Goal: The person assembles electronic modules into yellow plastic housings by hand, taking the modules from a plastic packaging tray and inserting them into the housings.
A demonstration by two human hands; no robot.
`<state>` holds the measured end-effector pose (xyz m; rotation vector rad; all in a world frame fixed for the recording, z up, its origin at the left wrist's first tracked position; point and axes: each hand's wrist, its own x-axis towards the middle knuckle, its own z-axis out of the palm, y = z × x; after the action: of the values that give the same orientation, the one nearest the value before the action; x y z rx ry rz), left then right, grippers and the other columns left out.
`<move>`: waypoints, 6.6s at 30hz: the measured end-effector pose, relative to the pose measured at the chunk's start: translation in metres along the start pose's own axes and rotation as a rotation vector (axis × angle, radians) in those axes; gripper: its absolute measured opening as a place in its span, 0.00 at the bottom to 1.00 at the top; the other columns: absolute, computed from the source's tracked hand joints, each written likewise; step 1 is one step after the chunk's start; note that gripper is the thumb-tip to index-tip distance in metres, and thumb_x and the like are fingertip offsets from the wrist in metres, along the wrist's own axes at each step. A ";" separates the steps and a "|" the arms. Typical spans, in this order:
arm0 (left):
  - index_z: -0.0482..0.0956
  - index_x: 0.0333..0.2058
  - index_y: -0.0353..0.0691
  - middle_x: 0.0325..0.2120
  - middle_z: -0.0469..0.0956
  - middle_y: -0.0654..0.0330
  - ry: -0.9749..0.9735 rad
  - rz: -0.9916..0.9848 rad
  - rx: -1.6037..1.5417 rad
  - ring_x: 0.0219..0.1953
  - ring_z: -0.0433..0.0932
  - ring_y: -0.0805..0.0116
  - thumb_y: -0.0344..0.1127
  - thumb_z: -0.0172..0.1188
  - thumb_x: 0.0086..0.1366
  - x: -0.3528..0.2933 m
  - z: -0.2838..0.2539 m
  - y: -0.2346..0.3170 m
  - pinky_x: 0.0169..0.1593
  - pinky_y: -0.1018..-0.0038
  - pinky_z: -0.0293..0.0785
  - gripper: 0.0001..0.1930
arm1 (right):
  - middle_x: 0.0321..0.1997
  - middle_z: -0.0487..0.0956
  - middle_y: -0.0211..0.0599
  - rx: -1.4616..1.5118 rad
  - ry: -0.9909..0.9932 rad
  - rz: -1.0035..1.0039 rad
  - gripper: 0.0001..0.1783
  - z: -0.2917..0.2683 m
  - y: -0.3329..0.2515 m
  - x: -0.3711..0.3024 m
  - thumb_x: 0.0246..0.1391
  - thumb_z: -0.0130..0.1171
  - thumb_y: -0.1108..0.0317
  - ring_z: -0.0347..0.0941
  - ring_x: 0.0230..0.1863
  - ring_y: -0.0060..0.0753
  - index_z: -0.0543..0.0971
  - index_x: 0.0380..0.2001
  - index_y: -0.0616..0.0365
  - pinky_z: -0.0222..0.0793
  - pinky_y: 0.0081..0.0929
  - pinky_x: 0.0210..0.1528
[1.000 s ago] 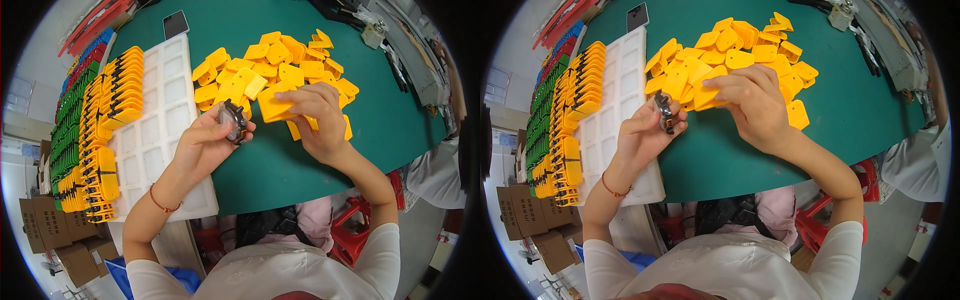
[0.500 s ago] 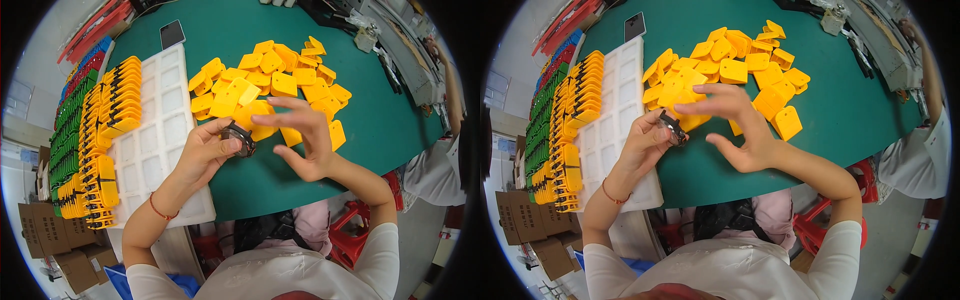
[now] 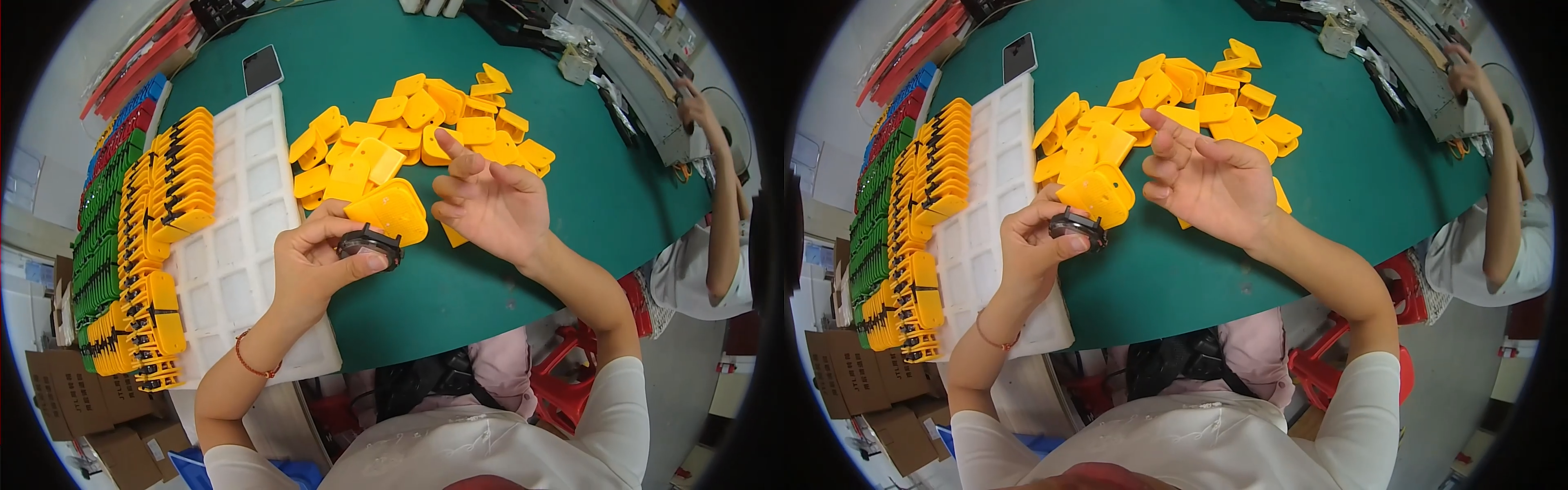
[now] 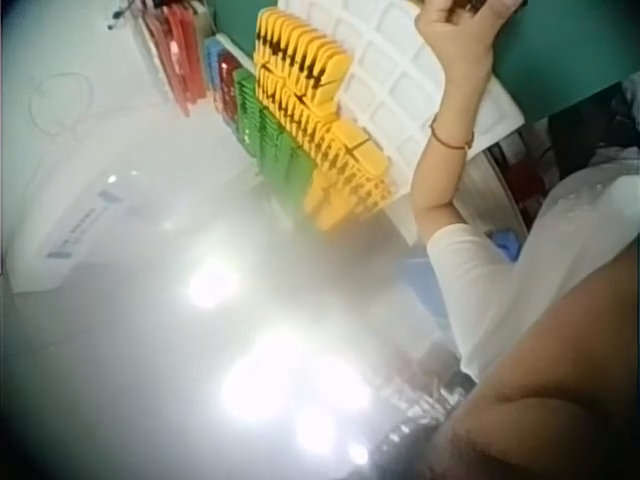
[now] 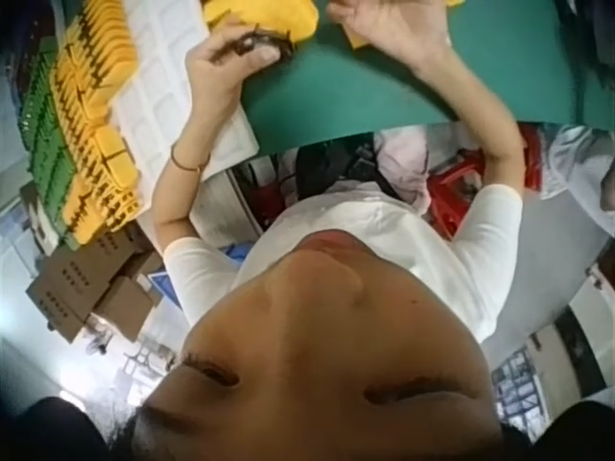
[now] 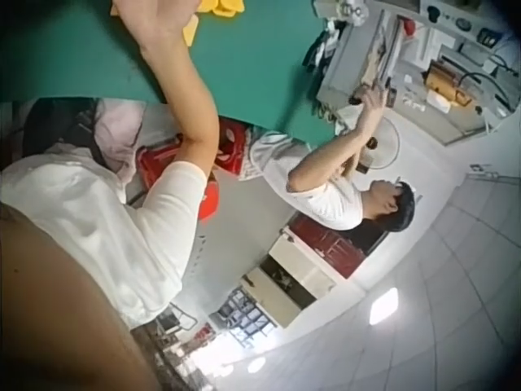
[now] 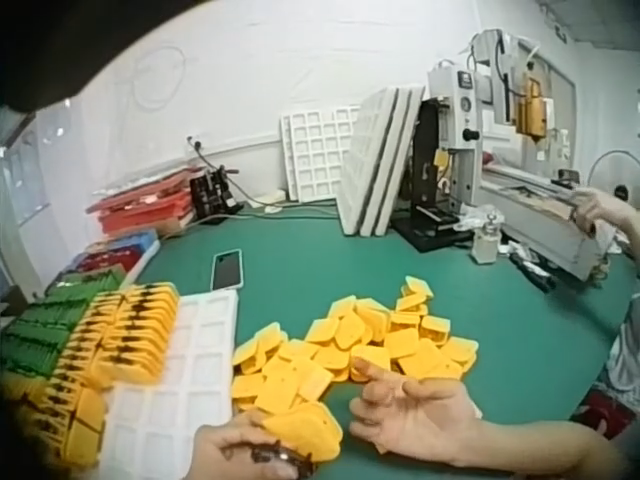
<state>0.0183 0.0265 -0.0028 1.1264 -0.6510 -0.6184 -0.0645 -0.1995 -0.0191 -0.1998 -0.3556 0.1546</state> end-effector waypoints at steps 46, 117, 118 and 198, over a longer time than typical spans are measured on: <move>0.73 0.38 0.32 0.40 0.76 0.53 0.145 -0.118 -0.129 0.43 0.76 0.66 0.20 0.65 0.51 0.005 0.001 -0.002 0.48 0.75 0.73 0.15 | 0.50 0.71 0.31 -1.292 0.350 -0.230 0.23 0.018 0.013 0.003 0.49 0.60 0.78 0.69 0.47 0.24 0.71 0.51 0.58 0.68 0.22 0.50; 0.73 0.42 0.33 0.39 0.80 0.56 0.076 0.521 0.760 0.36 0.80 0.67 0.28 0.73 0.41 0.000 0.011 -0.009 0.40 0.79 0.76 0.27 | 0.27 0.78 0.35 -2.047 -0.100 -0.622 0.11 0.029 0.008 -0.008 0.36 0.63 0.85 0.74 0.32 0.29 0.76 0.26 0.61 0.69 0.21 0.36; 0.73 0.42 0.33 0.39 0.80 0.56 0.076 0.522 0.761 0.36 0.80 0.67 0.28 0.73 0.41 0.000 0.011 -0.011 0.40 0.79 0.76 0.27 | 0.27 0.78 0.35 -2.046 -0.102 -0.623 0.11 0.028 0.011 -0.009 0.36 0.63 0.85 0.74 0.32 0.29 0.76 0.26 0.61 0.69 0.21 0.36; 0.62 0.53 0.33 0.49 0.67 0.51 -0.019 -0.204 -0.143 0.50 0.71 0.60 0.50 0.34 0.71 0.012 0.013 -0.008 0.50 0.62 0.73 0.25 | 0.53 0.68 0.44 -2.238 -0.212 -0.407 0.40 0.014 0.023 0.002 0.35 0.71 0.66 0.67 0.53 0.46 0.64 0.53 0.59 0.67 0.35 0.52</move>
<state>0.0157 0.0067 -0.0049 1.0610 -0.5027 -0.8381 -0.0699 -0.1746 -0.0108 -2.3081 -0.6328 -0.7244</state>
